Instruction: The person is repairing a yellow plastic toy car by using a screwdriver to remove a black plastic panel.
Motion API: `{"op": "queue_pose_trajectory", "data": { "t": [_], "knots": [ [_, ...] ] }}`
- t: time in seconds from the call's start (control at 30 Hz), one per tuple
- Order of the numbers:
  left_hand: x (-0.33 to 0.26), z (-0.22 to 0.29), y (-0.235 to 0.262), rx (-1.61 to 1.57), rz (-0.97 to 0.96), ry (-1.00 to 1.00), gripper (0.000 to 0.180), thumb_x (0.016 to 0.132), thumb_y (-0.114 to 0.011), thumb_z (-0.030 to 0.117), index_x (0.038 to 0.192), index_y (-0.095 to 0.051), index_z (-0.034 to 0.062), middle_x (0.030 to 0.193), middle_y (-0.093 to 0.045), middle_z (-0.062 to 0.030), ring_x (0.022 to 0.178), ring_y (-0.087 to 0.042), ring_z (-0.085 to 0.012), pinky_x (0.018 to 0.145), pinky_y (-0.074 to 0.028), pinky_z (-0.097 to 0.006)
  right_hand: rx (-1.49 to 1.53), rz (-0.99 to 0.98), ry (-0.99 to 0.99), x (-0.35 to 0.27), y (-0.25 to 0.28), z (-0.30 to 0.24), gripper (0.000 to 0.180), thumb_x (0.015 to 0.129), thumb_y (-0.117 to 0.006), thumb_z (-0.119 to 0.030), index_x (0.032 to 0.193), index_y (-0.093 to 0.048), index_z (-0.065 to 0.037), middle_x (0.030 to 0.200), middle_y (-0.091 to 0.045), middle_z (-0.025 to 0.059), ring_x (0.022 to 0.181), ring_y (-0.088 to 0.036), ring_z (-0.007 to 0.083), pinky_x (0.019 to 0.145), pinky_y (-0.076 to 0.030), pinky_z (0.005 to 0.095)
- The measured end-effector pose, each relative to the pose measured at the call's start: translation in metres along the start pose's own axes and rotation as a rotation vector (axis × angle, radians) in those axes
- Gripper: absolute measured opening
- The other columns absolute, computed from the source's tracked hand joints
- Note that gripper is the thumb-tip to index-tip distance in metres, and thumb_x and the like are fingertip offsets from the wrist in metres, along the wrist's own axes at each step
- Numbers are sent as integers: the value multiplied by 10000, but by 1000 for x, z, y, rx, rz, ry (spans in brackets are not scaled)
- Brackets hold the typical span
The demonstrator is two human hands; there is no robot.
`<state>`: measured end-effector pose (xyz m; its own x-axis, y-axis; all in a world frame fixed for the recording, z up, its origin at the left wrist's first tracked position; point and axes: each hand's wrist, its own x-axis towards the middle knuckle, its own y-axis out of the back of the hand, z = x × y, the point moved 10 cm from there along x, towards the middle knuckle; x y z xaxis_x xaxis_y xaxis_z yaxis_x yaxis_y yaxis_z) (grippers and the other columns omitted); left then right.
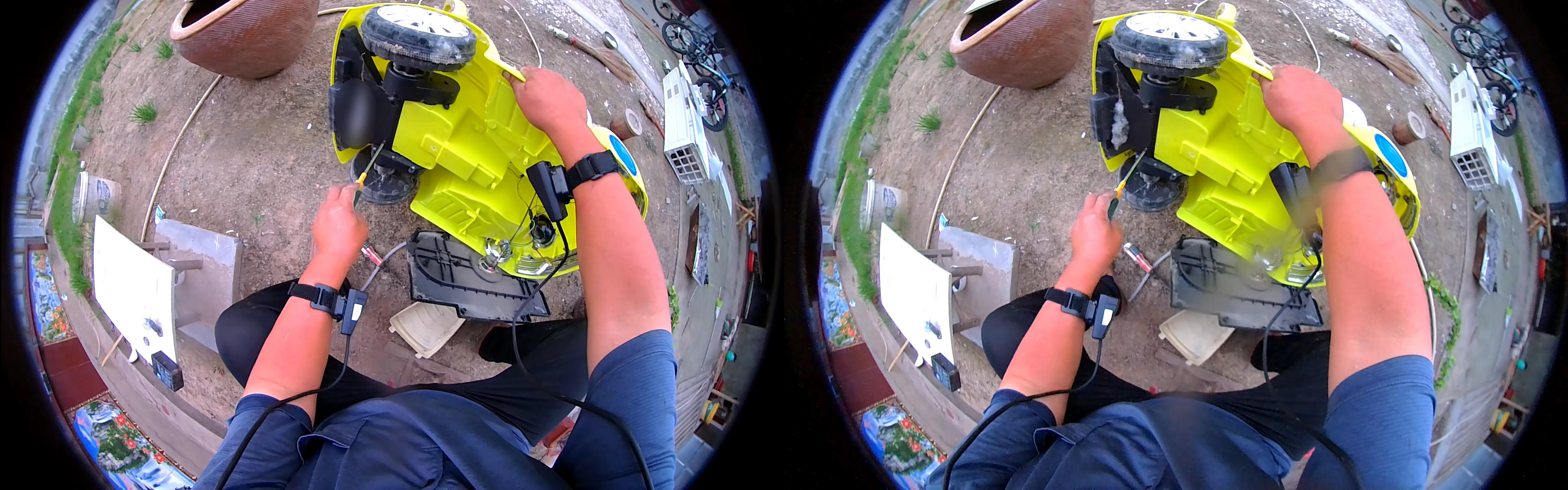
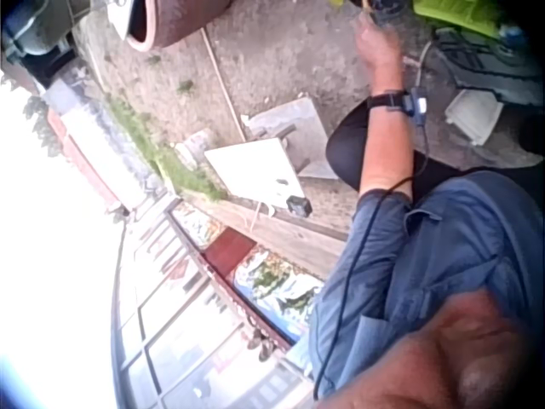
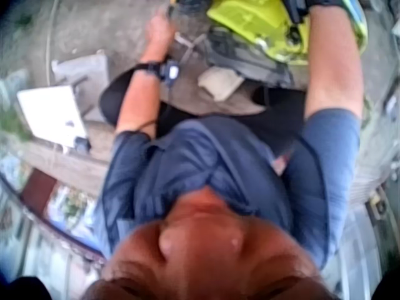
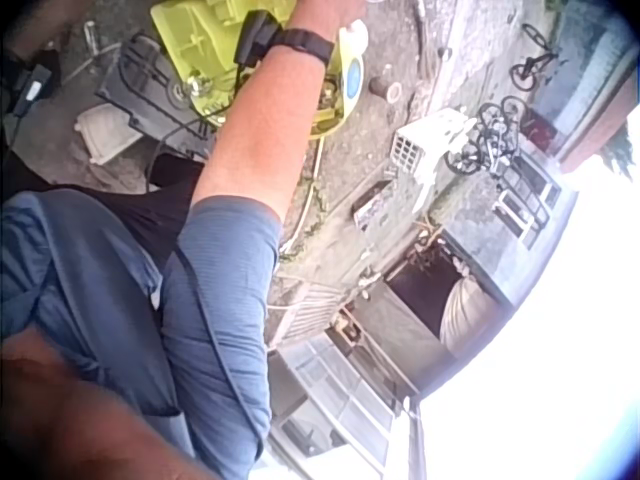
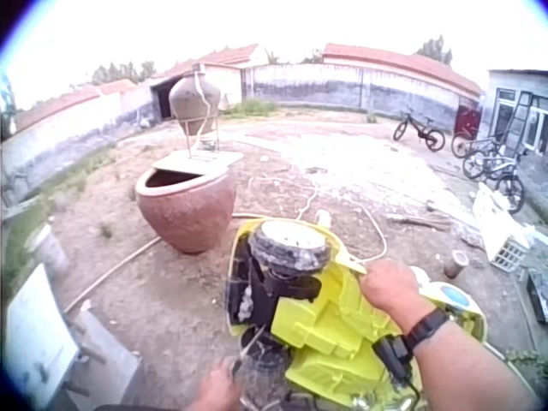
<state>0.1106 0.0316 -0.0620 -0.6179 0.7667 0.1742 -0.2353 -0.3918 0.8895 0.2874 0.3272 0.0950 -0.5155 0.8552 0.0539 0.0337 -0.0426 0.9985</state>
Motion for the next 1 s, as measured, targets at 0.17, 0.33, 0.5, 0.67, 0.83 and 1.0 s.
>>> {"op": "queue_pose_trajectory", "data": {
  "t": [0.17, 0.33, 0.5, 0.67, 0.83, 1.0],
  "knots": [
    [3, -1, 4, 141, 46, -37, 439, 750, -606, -15, 1149, -637, 166, 1132, -566, -88, 1026, -596, -326, 814, -542, -436, -3, -4, -13, 0, 1, 0, 405, 958, -442, -418, 1119, -692, -142, 1140, -683, 141, 1052, -647, 350, 882, -518, 471],
    [4, -6, 2, 146, 23, 20, 435, 760, -595, -22, 1136, -645, 192, 1130, -563, -85, 1043, -589, -320, 828, -538, -433, -15, -8, -12, 0, 0, 0, 417, 960, -439, -428, 1128, -692, -142, 1146, -681, 142, 1058, -646, 348, 886, -517, 471],
    [3, -12, 0, 19, -42, 116, 443, 753, -613, -10, 1156, -637, 171, 1127, -560, -110, 1046, -595, -338, 841, -527, -440, -20, -6, -9, 0, 0, 1, 415, 960, -439, -428, 1125, -692, -143, 1145, -682, 141, 1063, -645, 341, 885, -518, 470],
    [2, -26, -9, -143, -38, 140, 467, 742, -621, -7, 1184, -628, 147, 1146, -562, -122, 1055, -596, -360, 849, -519, -450, -14, 0, -8, -1, 2, -1, 408, 959, -441, -424, 1119, -692, -146, 1144, -682, 142, 1060, -646, 340, 885, -518, 471],
    [4, -21, -7, -46, -52, 139, 444, 756, -612, 5, 1182, -637, 125, 1116, -562, -144, 1036, -604, -357, 832, -524, -448, -12, -4, -19, 0, 1, 0, 407, 958, -440, -425, 1127, -687, -149, 1147, -681, 143, 1056, -646, 348, 885, -518, 472],
    [15, 1, 12, 123, -3, -14, 408, 754, -625, 26, 1145, -676, 129, 1040, -555, -149, 936, -628, -353, 792, -532, -434, -2, -8, -15, 2, -3, 3, 454, 984, -404, -474, 1108, -658, -118, 1126, -670, 165, 1059, -623, 380, 871, -506, 511]
  ]
}}
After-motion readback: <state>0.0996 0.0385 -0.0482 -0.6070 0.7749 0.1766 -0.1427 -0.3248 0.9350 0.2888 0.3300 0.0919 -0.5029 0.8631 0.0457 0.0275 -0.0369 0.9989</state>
